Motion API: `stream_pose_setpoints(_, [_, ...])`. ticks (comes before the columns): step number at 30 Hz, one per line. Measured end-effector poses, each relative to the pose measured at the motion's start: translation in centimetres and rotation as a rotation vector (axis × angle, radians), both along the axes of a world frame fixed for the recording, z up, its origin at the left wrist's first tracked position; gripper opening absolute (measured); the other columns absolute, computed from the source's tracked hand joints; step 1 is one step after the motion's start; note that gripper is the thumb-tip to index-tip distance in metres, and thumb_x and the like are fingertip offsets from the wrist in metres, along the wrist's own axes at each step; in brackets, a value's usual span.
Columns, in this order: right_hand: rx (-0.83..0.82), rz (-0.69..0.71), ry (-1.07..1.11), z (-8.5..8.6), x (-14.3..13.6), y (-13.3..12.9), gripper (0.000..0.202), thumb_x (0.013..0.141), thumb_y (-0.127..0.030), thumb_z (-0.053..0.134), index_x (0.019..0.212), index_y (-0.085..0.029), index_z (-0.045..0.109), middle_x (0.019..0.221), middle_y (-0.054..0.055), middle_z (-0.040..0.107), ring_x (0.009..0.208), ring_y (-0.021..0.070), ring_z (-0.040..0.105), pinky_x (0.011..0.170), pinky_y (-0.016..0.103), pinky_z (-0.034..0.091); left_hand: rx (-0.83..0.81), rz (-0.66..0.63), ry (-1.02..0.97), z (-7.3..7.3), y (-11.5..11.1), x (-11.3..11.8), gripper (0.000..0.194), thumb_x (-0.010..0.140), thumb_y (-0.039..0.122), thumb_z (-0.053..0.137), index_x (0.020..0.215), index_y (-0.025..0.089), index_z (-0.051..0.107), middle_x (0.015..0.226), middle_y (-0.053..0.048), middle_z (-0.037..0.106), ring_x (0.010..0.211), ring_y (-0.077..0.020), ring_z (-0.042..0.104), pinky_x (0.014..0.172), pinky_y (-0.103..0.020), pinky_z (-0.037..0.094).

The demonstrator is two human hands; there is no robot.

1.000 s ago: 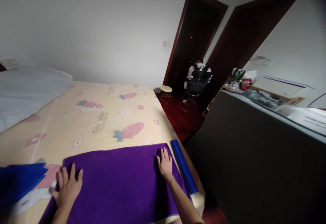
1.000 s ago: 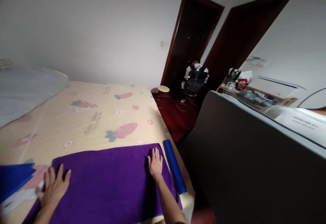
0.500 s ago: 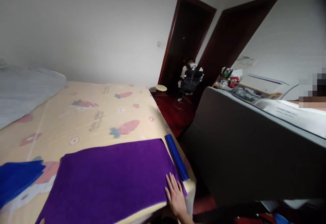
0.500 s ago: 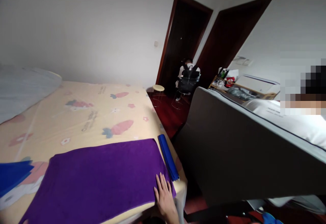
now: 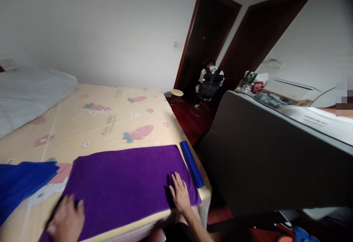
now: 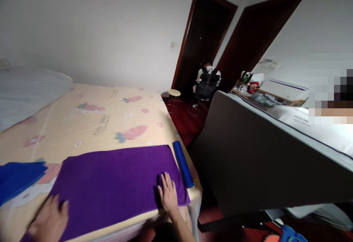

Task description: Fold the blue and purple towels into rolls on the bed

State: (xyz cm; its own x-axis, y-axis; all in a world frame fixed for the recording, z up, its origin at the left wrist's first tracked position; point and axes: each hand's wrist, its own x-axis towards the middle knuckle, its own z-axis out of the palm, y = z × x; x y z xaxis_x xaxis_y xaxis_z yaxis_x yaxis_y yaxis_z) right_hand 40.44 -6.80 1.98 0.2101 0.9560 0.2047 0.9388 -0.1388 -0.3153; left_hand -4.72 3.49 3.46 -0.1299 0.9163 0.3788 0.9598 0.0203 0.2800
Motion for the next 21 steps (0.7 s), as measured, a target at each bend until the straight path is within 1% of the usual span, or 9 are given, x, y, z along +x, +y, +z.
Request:
stream_pose_setpoints(3, [-0.022, 0.146, 0.004, 0.3, -4.2, 2.8, 0.056, 0.101, -0.049, 0.033, 0.153, -0.033, 0.019, 0.159, 0.003, 0.026, 0.146, 0.0218, 0.027, 0.115, 0.044, 0.033, -0.114, -0.201, 0.067, 0.7, 0.3, 8.3, 0.066, 0.091, 0.041, 0.017, 0.149, 0.014, 0.034, 0.156, -0.014, 0.038, 0.146, -0.0254, 0.028, 0.116, -0.049, 0.025])
stream_pose_setpoints(5, [-0.062, 0.230, 0.004, 0.3, -5.7, 3.7, 0.057, 0.100, -0.050, 0.033, 0.153, -0.035, 0.016, 0.160, 0.002, 0.023, 0.146, 0.0211, 0.025, 0.116, 0.044, 0.032, -0.239, -0.243, 0.073, -0.3, 0.1, 10.7, 0.068, 0.089, 0.046, 0.021, 0.147, 0.017, 0.040, 0.157, -0.012, 0.036, 0.146, -0.0258, 0.028, 0.117, -0.051, 0.020])
stream_pose_setpoints(6, [-0.084, 0.245, 0.002, 0.2, -5.7, 3.7, 0.057, 0.100, -0.051, 0.032, 0.152, -0.035, 0.016, 0.160, 0.001, 0.023, 0.146, 0.0210, 0.025, 0.116, 0.045, 0.031, -0.280, -0.236, 0.044, -1.0, -0.1, 10.6, 0.068, 0.088, 0.049, 0.023, 0.147, 0.019, 0.040, 0.157, -0.011, 0.036, 0.146, -0.0263, 0.028, 0.117, -0.052, 0.019])
stream_pose_setpoints(9, [-0.127, 0.158, -0.017, -0.2, -2.5, 2.0, 0.055, 0.100, -0.052, 0.031, 0.151, -0.035, 0.021, 0.159, 0.001, 0.024, 0.146, 0.0217, 0.024, 0.117, 0.047, 0.030, -0.292, -0.130, -0.127, -2.5, -1.2, 5.3, 0.071, 0.084, 0.050, 0.029, 0.152, 0.031, 0.025, 0.159, -0.003, 0.034, 0.147, -0.0248, 0.028, 0.116, -0.054, 0.022])
stream_pose_setpoints(12, [-0.140, 0.034, -0.035, -0.6, 2.6, -0.7, 0.056, 0.099, -0.053, 0.031, 0.151, -0.034, 0.023, 0.159, 0.001, 0.025, 0.146, 0.0223, 0.024, 0.117, 0.048, 0.030, -0.266, -0.062, -0.220, -2.3, -2.7, -2.2, 0.082, 0.082, 0.042, 0.029, 0.151, 0.035, -0.014, 0.160, 0.004, 0.029, 0.144, -0.0206, 0.034, 0.110, -0.054, 0.032])
stream_pose_setpoints(15, [-0.137, -0.012, -0.040, -0.3, 4.3, -1.7, 0.059, 0.098, -0.055, 0.033, 0.151, -0.031, 0.024, 0.159, 0.003, 0.025, 0.146, 0.0243, 0.025, 0.117, 0.050, 0.030, -0.181, -0.092, -0.283, -1.4, -3.6, -4.6, 0.089, 0.079, 0.040, 0.031, 0.143, 0.033, -0.031, 0.162, 0.007, 0.020, 0.144, -0.0208, 0.033, 0.109, -0.055, 0.036])
stream_pose_setpoints(17, [-0.107, 0.008, -0.034, 0.3, 1.9, -0.8, 0.058, 0.099, -0.053, 0.033, 0.152, -0.030, 0.024, 0.159, 0.004, 0.024, 0.146, 0.0248, 0.024, 0.117, 0.049, 0.029, -0.125, -0.112, -0.261, -1.2, -3.6, -1.8, 0.086, 0.081, 0.042, 0.033, 0.148, 0.034, -0.019, 0.162, 0.007, 0.019, 0.147, -0.0253, 0.026, 0.111, -0.059, 0.030])
stream_pose_setpoints(19, [-0.066, 0.115, -0.010, 1.0, -2.7, 0.9, 0.057, 0.100, -0.049, 0.032, 0.152, -0.032, 0.020, 0.160, 0.003, 0.023, 0.147, 0.0237, 0.023, 0.117, 0.047, 0.030, -0.120, -0.146, -0.193, -1.3, -3.3, 3.8, 0.074, 0.086, 0.043, 0.032, 0.154, 0.034, 0.004, 0.161, 0.005, 0.023, 0.149, -0.0286, 0.019, 0.115, -0.061, 0.020])
stream_pose_setpoints(21, [-0.044, 0.286, 0.028, 1.4, -7.9, 2.7, 0.058, 0.101, -0.048, 0.032, 0.153, -0.033, 0.013, 0.160, 0.001, 0.020, 0.147, 0.0223, 0.022, 0.117, 0.045, 0.030, -0.177, -0.282, -0.083, -1.5, -3.0, 10.3, 0.064, 0.090, 0.041, 0.027, 0.152, 0.026, 0.024, 0.159, -0.002, 0.028, 0.148, -0.0268, 0.025, 0.118, -0.055, 0.018])
